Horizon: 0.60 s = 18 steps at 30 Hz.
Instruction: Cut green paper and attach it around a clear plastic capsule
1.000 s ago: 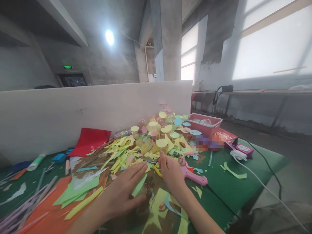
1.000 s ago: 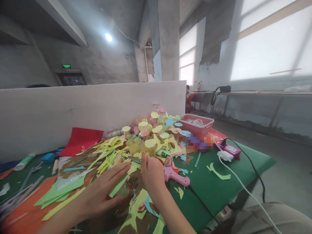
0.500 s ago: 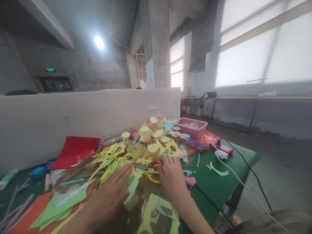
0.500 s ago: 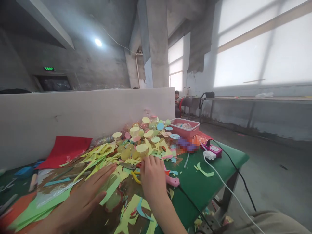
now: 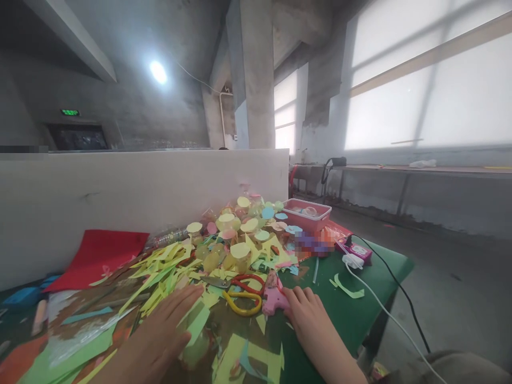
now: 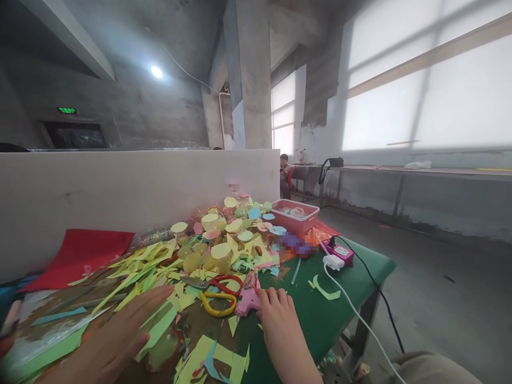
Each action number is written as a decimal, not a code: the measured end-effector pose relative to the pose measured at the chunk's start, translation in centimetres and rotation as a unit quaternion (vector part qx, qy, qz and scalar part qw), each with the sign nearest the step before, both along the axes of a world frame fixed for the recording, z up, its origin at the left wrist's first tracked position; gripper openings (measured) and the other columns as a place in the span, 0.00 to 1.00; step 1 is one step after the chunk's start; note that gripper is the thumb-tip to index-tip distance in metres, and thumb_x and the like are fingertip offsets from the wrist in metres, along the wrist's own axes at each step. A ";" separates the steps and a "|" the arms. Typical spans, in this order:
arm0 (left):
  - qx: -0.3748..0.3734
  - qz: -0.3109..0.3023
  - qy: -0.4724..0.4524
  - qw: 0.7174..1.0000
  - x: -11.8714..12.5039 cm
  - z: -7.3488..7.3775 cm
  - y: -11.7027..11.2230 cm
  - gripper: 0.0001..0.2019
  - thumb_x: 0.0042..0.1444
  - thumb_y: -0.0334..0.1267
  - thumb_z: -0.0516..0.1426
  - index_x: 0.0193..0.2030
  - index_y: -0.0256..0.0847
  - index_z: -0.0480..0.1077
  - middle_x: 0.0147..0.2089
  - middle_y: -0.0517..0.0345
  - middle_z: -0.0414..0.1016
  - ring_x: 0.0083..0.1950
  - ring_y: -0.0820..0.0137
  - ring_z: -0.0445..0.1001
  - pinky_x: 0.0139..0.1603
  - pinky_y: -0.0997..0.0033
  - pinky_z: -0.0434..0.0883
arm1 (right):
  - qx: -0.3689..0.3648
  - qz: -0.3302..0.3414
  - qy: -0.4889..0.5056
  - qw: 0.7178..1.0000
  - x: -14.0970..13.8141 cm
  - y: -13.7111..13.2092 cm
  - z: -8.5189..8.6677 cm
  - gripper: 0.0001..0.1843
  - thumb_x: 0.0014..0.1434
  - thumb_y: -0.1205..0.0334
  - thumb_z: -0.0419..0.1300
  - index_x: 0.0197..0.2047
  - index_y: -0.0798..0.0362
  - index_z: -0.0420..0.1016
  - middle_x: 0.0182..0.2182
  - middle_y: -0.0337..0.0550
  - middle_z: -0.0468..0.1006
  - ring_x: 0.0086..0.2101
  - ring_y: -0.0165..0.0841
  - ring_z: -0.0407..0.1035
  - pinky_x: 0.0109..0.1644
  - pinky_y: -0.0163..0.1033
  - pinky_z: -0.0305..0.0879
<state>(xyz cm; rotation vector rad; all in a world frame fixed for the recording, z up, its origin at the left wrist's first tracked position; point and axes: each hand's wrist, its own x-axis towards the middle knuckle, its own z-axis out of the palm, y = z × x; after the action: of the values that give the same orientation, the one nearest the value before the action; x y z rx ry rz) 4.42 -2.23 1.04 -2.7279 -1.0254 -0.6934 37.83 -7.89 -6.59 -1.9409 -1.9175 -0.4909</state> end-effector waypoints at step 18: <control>-0.195 0.049 -0.117 0.973 -1.0 -1.6 2.1 0.24 0.64 0.53 0.45 0.64 0.56 0.65 0.63 0.58 0.71 0.61 0.57 0.72 0.57 0.56 0.73 | 0.014 -0.092 -0.017 0.996 7.0 2.6 0.9 0.13 0.65 0.68 0.54 0.51 0.50 0.72 0.41 0.49 0.75 0.41 0.43 0.68 0.40 0.43 0.60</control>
<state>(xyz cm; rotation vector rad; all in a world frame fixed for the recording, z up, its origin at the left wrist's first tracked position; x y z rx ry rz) 3.38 -0.10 -0.55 -2.9395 -1.4799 -0.8979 44.82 -5.26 -5.67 -2.1145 -1.7510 -0.6033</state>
